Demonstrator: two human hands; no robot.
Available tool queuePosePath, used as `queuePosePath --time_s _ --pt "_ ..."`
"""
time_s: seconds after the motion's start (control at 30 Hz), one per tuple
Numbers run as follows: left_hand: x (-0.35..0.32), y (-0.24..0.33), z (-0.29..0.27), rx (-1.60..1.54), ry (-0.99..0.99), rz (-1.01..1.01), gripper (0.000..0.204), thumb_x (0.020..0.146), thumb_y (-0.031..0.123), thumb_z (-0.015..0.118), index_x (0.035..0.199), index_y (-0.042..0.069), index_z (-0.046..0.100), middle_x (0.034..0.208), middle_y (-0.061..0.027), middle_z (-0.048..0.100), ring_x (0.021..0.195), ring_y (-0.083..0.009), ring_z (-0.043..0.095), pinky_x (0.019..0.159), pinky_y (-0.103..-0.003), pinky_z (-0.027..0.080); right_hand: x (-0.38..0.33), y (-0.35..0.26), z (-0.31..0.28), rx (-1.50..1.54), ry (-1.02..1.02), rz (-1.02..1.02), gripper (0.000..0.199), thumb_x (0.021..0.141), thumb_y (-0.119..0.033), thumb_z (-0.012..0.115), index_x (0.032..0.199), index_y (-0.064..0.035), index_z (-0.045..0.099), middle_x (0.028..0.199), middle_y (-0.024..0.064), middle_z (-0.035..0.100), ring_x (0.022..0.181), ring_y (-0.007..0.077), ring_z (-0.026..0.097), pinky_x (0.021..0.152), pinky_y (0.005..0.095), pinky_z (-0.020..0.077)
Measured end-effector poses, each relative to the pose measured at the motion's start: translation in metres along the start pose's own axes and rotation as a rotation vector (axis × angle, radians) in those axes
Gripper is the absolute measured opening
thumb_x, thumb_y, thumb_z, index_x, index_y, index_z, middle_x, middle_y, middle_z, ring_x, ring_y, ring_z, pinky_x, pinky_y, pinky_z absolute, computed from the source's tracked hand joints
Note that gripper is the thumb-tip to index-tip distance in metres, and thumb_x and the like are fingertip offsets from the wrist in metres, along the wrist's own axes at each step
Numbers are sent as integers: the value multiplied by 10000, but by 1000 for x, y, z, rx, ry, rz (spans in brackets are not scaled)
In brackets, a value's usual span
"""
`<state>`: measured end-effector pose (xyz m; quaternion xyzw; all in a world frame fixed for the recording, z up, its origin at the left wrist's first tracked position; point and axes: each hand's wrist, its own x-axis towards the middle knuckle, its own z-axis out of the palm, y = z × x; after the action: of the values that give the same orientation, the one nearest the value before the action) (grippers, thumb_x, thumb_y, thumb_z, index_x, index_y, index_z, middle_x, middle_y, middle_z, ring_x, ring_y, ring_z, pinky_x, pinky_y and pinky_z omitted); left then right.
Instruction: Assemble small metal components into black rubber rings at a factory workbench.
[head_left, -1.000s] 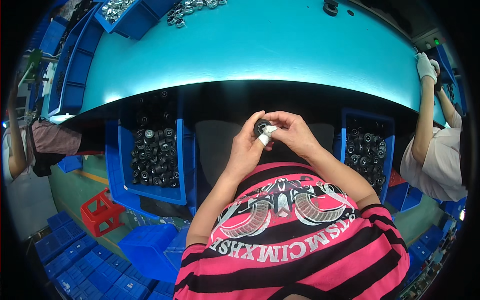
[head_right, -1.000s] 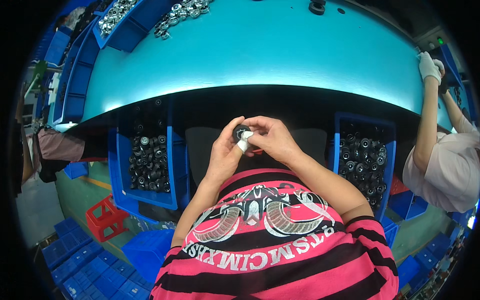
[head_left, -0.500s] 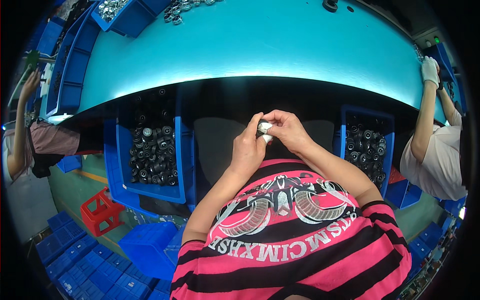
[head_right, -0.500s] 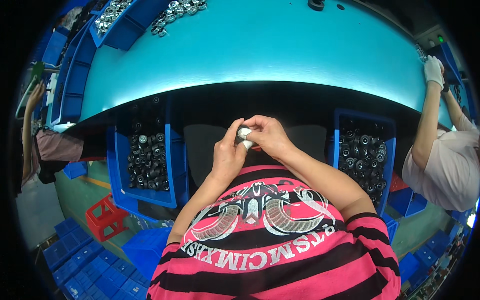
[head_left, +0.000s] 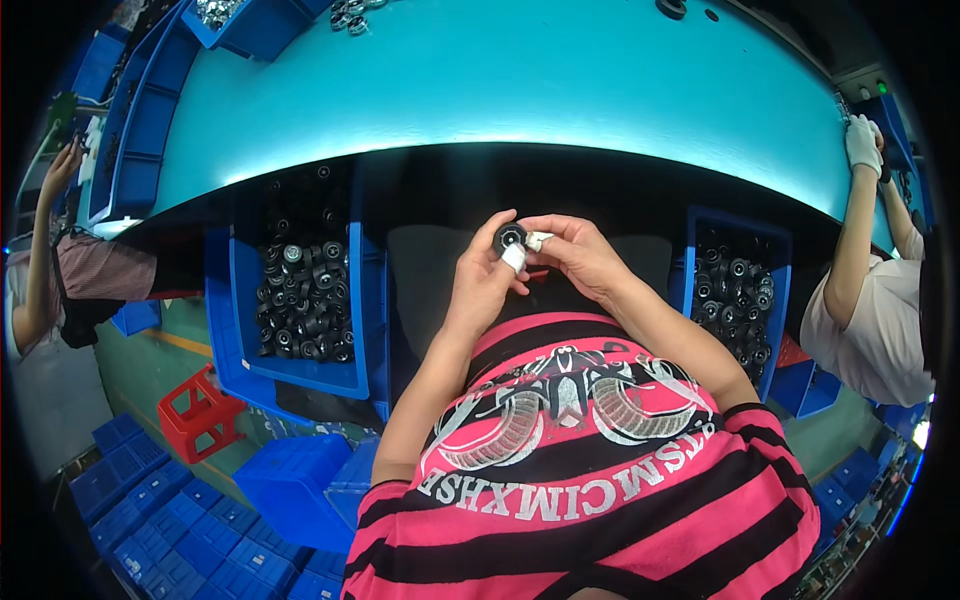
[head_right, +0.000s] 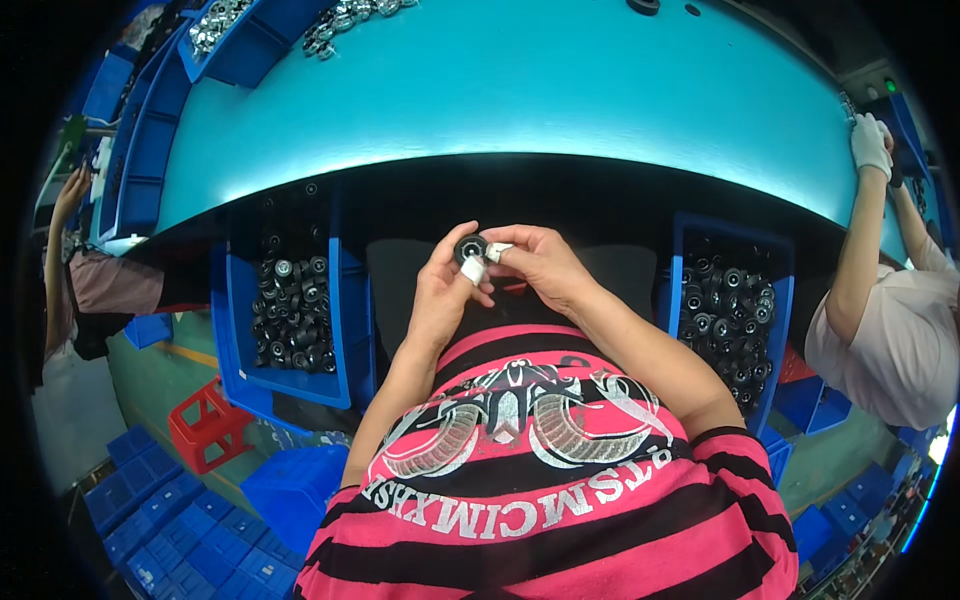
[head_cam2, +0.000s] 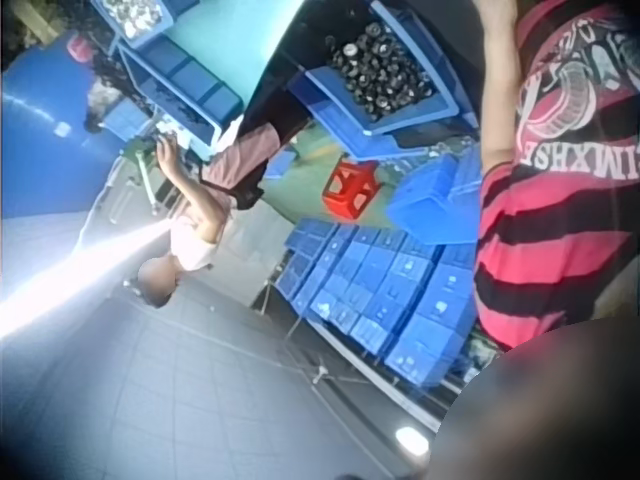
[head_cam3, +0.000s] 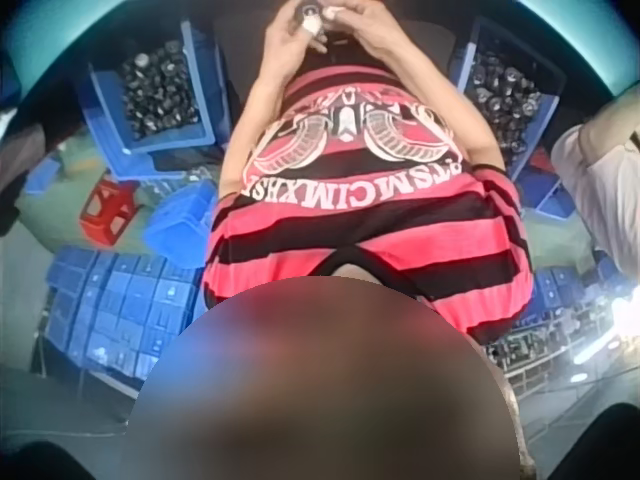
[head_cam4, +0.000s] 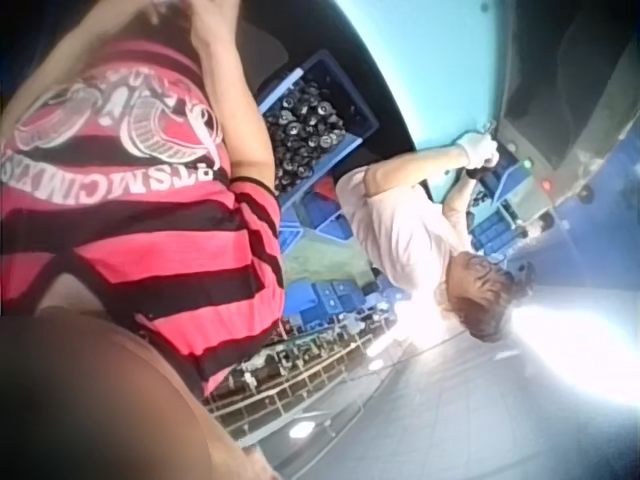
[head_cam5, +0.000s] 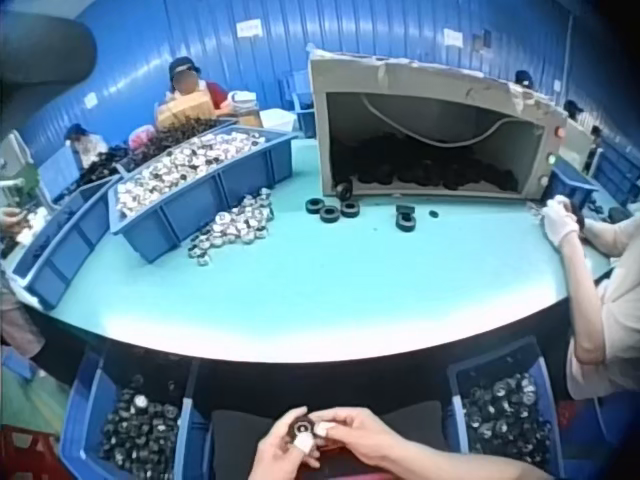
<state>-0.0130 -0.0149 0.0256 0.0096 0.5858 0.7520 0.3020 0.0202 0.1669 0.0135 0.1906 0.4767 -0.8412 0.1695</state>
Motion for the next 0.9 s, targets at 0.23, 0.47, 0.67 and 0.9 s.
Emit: queuePosePath --time_s 0.23,0.47,0.67,0.9 --pt "2 -5 -6 45 82 -25 343 1020 28 589 1359 52 637 920 -83 692 712 -116 664 605 -243 586 -5 1 7 -167 61 -42 239 950 -103 683 1180 -56 731 967 34 752 827 90 710 661 235 534" --pt "0 -4 -5 -54 33 -47 416 1008 10 600 1421 49 579 982 -88 694 765 -125 677 641 -252 595 -7 -4 11 -190 82 -67 251 947 -119 674 1183 -53 727 955 38 743 782 79 683 661 224 539" --pt "-7 1 -1 -33 -92 17 651 965 -41 636 1565 65 408 1221 -92 647 951 -132 672 723 -261 593 -5 -8 5 -103 67 -54 251 970 -138 650 1187 -31 718 979 52 729 752 75 662 676 232 558" --pt "-9 9 -2 123 -91 56 598 976 -50 594 1542 53 432 1170 -83 651 982 -127 648 777 -263 571 -6 -12 3 -63 3 41 278 1007 -180 656 1218 1 656 975 78 721 737 91 682 683 225 572"
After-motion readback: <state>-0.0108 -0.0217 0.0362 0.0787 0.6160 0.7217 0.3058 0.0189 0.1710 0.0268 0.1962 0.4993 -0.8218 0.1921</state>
